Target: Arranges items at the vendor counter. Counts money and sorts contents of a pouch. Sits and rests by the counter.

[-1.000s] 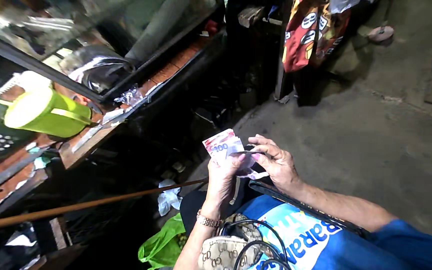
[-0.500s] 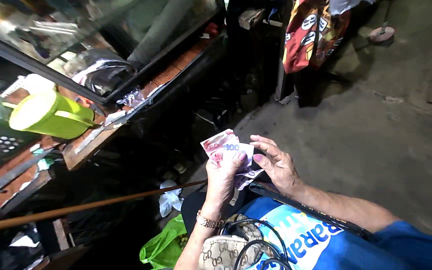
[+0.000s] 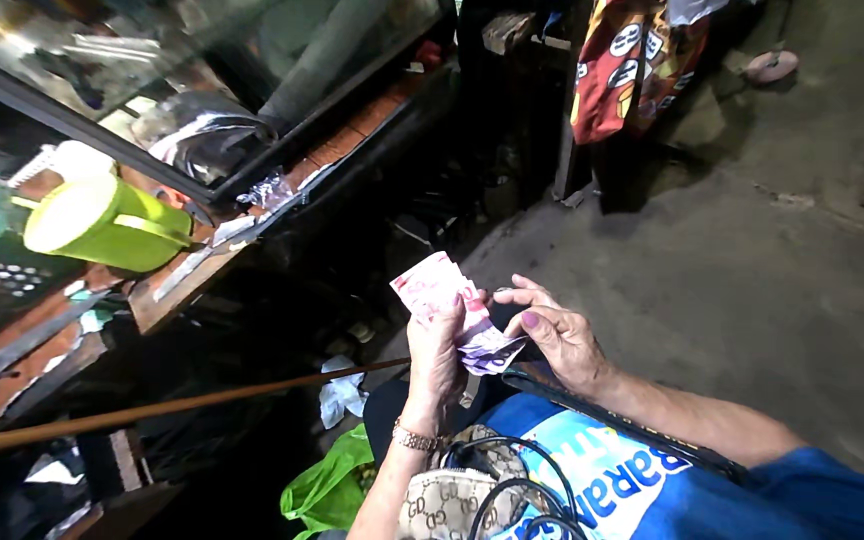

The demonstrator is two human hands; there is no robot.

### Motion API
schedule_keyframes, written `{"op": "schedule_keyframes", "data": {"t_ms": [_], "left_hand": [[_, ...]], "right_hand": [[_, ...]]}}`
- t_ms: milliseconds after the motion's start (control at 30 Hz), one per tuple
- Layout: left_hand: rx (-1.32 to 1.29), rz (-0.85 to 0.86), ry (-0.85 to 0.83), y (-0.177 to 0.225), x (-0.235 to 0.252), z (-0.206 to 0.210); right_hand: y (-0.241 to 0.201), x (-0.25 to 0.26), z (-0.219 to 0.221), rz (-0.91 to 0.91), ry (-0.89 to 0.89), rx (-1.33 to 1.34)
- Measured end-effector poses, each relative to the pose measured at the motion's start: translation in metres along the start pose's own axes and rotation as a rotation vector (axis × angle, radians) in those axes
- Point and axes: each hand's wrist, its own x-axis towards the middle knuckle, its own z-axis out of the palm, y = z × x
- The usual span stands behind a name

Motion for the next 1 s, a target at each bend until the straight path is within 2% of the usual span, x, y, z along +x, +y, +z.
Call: {"op": "schedule_keyframes", "data": {"t_ms": [133,433,667,867,1000], "left_hand": [[0.043,0.050,-0.023,-0.002,-0.002,0.000],[-0.007,0.036,-0.126,-0.003,-0.006,0.004],[-0.107,-0.050,-0.119,-0.005,-0.005,-0.002],[-0.195,-0.083,-0.128,-0.004,0.000,-0.008],[-0.096,-0.051,-0.068,0.002,-0.002,-0.005]], "right_hand": [[-0.002,0.002,0.002,0.018,0.073,-0.037],[0.003,0.006,0.007,-0.014,0.118,-0.017],[0.003,0.005,0.006,-0.027,0.142,0.033],[0.002,0.003,0.003,-0.055,0.117,0.040],[-0.001,0.000,-0.003,-0.075,-0.021,-0.052]]}}
